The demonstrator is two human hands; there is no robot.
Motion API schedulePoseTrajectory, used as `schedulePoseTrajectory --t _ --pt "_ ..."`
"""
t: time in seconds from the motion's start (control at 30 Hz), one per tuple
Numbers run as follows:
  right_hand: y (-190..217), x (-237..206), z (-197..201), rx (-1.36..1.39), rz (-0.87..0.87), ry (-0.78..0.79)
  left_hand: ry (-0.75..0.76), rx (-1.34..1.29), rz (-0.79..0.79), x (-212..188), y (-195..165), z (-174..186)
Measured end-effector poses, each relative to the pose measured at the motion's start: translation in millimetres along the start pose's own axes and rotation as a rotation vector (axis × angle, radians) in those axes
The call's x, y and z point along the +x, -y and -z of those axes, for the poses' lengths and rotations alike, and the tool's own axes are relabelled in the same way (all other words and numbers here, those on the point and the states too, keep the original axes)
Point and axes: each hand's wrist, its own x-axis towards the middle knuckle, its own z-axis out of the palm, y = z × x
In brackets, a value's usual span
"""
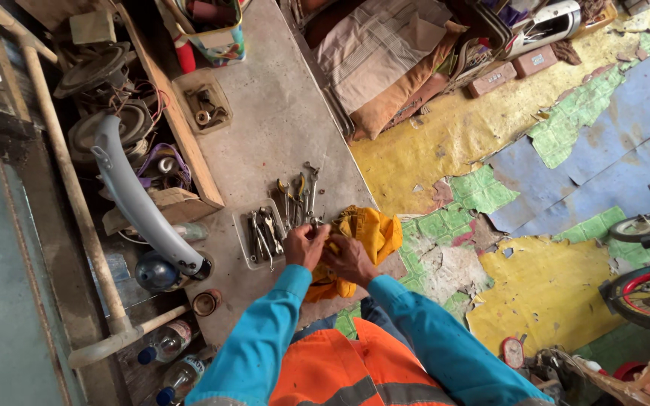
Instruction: The person stands at a workbench and first handles a gray curved bicycle fender, then uses a yellow cloth to wipe the bench surface and a plastic container. They then wipe metal wrenches and hand tools one at a time with the cloth and lay them out on the bench.
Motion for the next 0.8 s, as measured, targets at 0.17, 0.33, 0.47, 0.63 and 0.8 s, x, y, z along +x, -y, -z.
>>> schedulePoseTrajectory --t 0.17,0.33,0.47,0.63,0.8 --pt "1.7 -2.5 -4.6 -0.081 0.022 0.116 -0.031 -0.371 0.064 -1.4 4.4 -3.1" --pt "-3.5 -2.3 -8.3 -0.136 -0.098 0.219 0.019 -0.636 0.189 5.1 16.4 5.1" --pt "-10.6 -7.3 -9.6 -0.161 -0.029 0.254 -0.105 -0.848 0.424 22.0 24.3 27.0" --pt "-19.5 -17.2 -1.6 -0.123 -0.096 0.216 -0.178 -0.723 0.436 48.6 36.1 63.4" --pt "-23.8 -18.9 9.2 -0.076 -0.099 0.153 -0.208 -0.437 0.317 52.9 39.2 63.6"
